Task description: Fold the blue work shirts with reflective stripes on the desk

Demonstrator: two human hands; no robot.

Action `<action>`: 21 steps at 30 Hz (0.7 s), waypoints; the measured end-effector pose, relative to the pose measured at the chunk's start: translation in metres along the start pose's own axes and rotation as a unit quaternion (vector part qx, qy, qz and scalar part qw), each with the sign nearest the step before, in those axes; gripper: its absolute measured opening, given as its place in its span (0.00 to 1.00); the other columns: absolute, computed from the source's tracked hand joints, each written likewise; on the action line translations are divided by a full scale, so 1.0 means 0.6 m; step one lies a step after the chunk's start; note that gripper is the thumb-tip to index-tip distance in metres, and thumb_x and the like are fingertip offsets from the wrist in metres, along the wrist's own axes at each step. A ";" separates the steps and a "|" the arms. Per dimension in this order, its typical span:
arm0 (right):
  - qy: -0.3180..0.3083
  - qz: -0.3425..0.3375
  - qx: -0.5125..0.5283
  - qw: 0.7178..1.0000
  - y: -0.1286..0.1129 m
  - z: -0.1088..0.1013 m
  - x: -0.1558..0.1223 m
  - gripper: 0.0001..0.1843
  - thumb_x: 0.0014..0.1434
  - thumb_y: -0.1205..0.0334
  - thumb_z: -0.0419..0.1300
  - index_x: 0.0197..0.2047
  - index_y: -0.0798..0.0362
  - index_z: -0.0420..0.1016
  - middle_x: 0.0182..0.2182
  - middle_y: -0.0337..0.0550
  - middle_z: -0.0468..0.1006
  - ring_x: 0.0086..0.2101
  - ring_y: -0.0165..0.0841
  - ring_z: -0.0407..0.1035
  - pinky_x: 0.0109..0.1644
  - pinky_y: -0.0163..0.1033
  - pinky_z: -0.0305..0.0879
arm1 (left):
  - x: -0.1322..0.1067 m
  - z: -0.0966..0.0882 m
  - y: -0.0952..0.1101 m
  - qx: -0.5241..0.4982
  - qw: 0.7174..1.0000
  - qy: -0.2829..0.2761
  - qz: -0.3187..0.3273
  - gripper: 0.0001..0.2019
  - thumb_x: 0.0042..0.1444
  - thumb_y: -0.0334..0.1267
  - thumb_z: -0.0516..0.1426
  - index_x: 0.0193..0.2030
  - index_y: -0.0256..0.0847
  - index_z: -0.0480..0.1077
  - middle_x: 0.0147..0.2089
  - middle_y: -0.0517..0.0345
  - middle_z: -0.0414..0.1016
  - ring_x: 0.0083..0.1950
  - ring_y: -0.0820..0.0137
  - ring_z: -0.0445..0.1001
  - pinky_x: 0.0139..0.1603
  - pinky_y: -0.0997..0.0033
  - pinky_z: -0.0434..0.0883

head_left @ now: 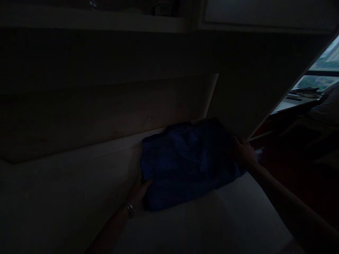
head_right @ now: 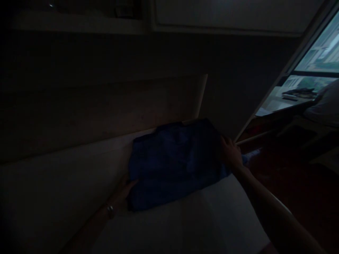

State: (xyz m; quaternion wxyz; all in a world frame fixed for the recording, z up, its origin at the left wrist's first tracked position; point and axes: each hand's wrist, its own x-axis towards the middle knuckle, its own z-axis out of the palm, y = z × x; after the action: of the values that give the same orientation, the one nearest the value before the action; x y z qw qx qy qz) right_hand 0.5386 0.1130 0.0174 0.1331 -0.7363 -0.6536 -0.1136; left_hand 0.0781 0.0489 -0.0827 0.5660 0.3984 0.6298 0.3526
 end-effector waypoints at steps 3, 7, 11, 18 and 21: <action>0.028 -0.082 0.041 0.995 -0.079 -0.007 -0.103 0.21 0.67 0.57 0.50 0.59 0.54 0.68 0.54 0.55 0.74 0.53 0.47 0.70 0.55 0.54 0.68 | -0.053 -0.046 -0.032 0.096 0.995 0.038 0.008 0.34 0.55 0.53 0.56 0.65 0.38 0.59 0.59 0.44 0.73 0.59 0.59 0.73 0.62 0.56 0.68; 0.036 -0.288 0.145 0.946 -0.179 0.000 -0.284 0.14 0.66 0.64 0.52 0.53 0.49 0.72 0.45 0.45 0.80 0.46 0.36 0.74 0.58 0.48 0.67 | -0.152 -0.128 -0.120 0.247 0.962 0.093 0.073 0.28 0.57 0.57 0.51 0.57 0.41 0.68 0.58 0.46 0.74 0.58 0.58 0.73 0.63 0.52 0.68; 0.031 -0.419 0.143 0.896 -0.213 0.013 -0.411 0.20 0.63 0.67 0.52 0.57 0.51 0.72 0.50 0.42 0.79 0.53 0.37 0.70 0.66 0.48 0.58 | -0.249 -0.250 -0.217 0.404 0.883 0.218 0.100 0.23 0.58 0.52 0.49 0.54 0.44 0.72 0.58 0.49 0.75 0.60 0.57 0.71 0.65 0.51 0.66; -0.044 -0.362 0.135 0.921 -0.206 0.063 -0.443 0.26 0.60 0.61 0.53 0.62 0.46 0.69 0.57 0.44 0.74 0.52 0.42 0.73 0.49 0.45 0.77 | -0.381 -0.441 -0.276 0.521 0.813 0.259 -0.017 0.25 0.61 0.41 0.44 0.60 0.41 0.71 0.65 0.48 0.69 0.65 0.57 0.67 0.64 0.49 0.66; -0.069 -0.317 0.181 0.929 -0.200 0.075 -0.438 0.32 0.58 0.61 0.54 0.65 0.33 0.64 0.55 0.38 0.76 0.50 0.44 0.74 0.46 0.51 0.79 | -0.406 -0.458 -0.282 0.614 0.755 0.226 -0.045 0.27 0.60 0.31 0.41 0.61 0.45 0.69 0.69 0.52 0.61 0.69 0.55 0.61 0.64 0.39 0.61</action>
State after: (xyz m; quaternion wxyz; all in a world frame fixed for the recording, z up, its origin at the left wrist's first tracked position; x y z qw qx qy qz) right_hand 0.3875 -0.1036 -0.1086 0.1756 -0.4606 -0.8698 0.0218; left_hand -0.2023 -0.2423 -0.0987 0.0556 0.5404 0.8377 -0.0562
